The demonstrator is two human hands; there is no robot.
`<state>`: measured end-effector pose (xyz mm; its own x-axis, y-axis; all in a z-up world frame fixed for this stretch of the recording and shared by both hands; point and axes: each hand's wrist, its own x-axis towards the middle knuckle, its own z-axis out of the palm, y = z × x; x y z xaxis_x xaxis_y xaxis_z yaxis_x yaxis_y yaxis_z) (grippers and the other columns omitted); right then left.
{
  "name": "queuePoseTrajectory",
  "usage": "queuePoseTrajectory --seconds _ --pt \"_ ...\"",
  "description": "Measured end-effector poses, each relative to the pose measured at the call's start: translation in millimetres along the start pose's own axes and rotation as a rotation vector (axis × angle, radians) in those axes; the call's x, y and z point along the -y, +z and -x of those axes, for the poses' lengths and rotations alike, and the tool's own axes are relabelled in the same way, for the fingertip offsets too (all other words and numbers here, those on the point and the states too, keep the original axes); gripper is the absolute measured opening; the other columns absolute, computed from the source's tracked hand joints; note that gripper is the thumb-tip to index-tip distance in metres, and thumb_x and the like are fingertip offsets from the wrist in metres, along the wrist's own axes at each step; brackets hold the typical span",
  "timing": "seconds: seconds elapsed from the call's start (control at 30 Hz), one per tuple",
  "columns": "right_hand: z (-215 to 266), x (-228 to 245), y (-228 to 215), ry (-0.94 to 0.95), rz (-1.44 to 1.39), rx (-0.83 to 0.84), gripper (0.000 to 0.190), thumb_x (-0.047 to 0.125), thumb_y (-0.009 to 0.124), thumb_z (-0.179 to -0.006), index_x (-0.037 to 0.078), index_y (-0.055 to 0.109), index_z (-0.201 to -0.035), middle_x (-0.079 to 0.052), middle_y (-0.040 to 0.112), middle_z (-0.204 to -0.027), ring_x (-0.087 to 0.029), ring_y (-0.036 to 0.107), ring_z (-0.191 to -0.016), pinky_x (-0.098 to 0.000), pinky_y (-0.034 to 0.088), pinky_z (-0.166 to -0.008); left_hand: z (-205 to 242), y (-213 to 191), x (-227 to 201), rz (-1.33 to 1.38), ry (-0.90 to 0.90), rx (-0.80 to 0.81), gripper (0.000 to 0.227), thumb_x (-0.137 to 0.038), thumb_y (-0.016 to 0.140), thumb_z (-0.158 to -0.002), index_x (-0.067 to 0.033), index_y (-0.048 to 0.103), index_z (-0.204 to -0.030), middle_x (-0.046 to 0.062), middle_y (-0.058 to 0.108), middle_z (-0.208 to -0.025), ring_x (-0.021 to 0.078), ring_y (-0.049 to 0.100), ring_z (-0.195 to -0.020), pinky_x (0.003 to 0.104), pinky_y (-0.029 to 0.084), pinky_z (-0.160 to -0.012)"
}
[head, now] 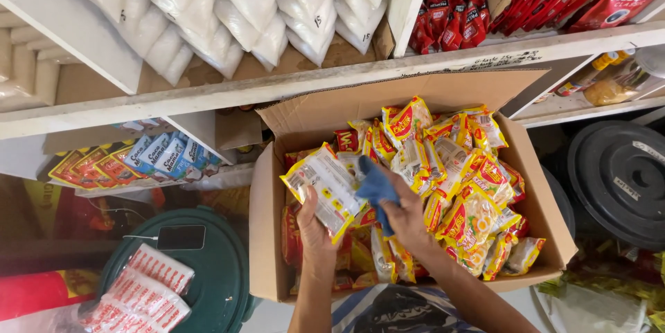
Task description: Cleaning instant noodle packets with a cloth and placing them onto a shelf.
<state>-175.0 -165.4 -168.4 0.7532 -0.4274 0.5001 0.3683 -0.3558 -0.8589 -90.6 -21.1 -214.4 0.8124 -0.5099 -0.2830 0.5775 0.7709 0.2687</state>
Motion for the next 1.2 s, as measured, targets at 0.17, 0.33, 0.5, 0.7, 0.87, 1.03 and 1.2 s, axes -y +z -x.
queuePoseTrajectory --seconds 0.17,0.33,0.5,0.7,0.87,1.03,1.2 --pt "-5 21 -16 0.192 -0.069 -0.078 0.041 0.020 0.055 -0.103 0.009 0.057 -0.143 -0.012 0.072 -0.073 -0.013 0.057 -0.044 -0.0301 0.052 -0.043 11 -9 4 -0.055 0.033 0.009 0.054 -0.042 0.062 -0.091 -0.0175 0.058 -0.139 0.016 0.066 -0.134 0.0387 0.066 -0.116 0.062 0.048 -0.107" --pt "-6 46 20 -0.425 0.327 0.215 0.059 0.058 0.058 -0.094 0.023 0.063 -0.142 -0.018 0.051 -0.153 -0.041 0.043 -0.144 -0.0569 0.037 -0.109 4 -22 27 0.192 -0.073 0.040 0.079 -0.076 0.054 -0.088 -0.0138 0.063 -0.136 0.017 0.069 -0.127 0.0329 0.072 -0.104 0.051 0.054 -0.105" --pt "-25 43 28 -0.410 0.574 0.322 0.072 0.076 0.034 -0.094 0.031 0.063 -0.142 -0.013 0.050 -0.156 -0.041 0.043 -0.145 -0.0612 0.033 -0.109 4 -56 32 -0.036 -0.003 0.043 0.069 -0.067 0.052 -0.093 -0.0151 0.061 -0.138 0.017 0.070 -0.127 0.0332 0.071 -0.108 0.054 0.052 -0.106" --pt "-64 57 24 -0.024 0.147 0.332 0.050 0.040 0.062 -0.096 0.012 0.065 -0.137 -0.023 0.063 -0.111 -0.038 0.063 -0.090 -0.0524 0.052 -0.082 13 -57 21 -0.377 0.092 0.084 0.057 -0.053 0.047 -0.099 -0.0150 0.056 -0.142 0.019 0.070 -0.128 0.0351 0.070 -0.112 0.058 0.049 -0.107" --pt "-39 -2 10 0.375 -0.233 0.214 0.025 0.013 0.069 -0.093 0.003 0.073 -0.116 -0.009 0.070 -0.134 -0.020 0.063 -0.119 -0.0312 0.044 -0.107 12 -71 26 -0.311 0.078 0.070 0.054 -0.050 0.047 -0.099 -0.0176 0.055 -0.142 0.015 0.070 -0.130 0.0303 0.069 -0.114 0.055 0.048 -0.108" --pt "-35 -17 -6 0.899 -0.122 -0.243 0.043 0.043 0.083 -0.084 0.006 0.066 -0.069 -0.017 0.059 -0.052 -0.025 0.062 -0.048 -0.0346 0.044 -0.045 16 -40 7 -0.213 0.082 0.101 0.056 -0.054 0.047 -0.098 -0.0162 0.058 -0.138 0.018 0.071 -0.125 0.0367 0.071 -0.107 0.059 0.051 -0.104" --pt "-52 70 1 0.378 -0.094 -0.051 0.028 0.029 0.066 -0.100 0.001 0.069 -0.101 -0.013 0.060 -0.053 -0.024 0.064 -0.046 -0.0367 0.054 -0.049 9 -34 17 -0.209 0.105 0.115 0.057 -0.057 0.049 -0.097 -0.0167 0.059 -0.136 0.016 0.074 -0.120 0.0320 0.073 -0.102 0.055 0.054 -0.100"
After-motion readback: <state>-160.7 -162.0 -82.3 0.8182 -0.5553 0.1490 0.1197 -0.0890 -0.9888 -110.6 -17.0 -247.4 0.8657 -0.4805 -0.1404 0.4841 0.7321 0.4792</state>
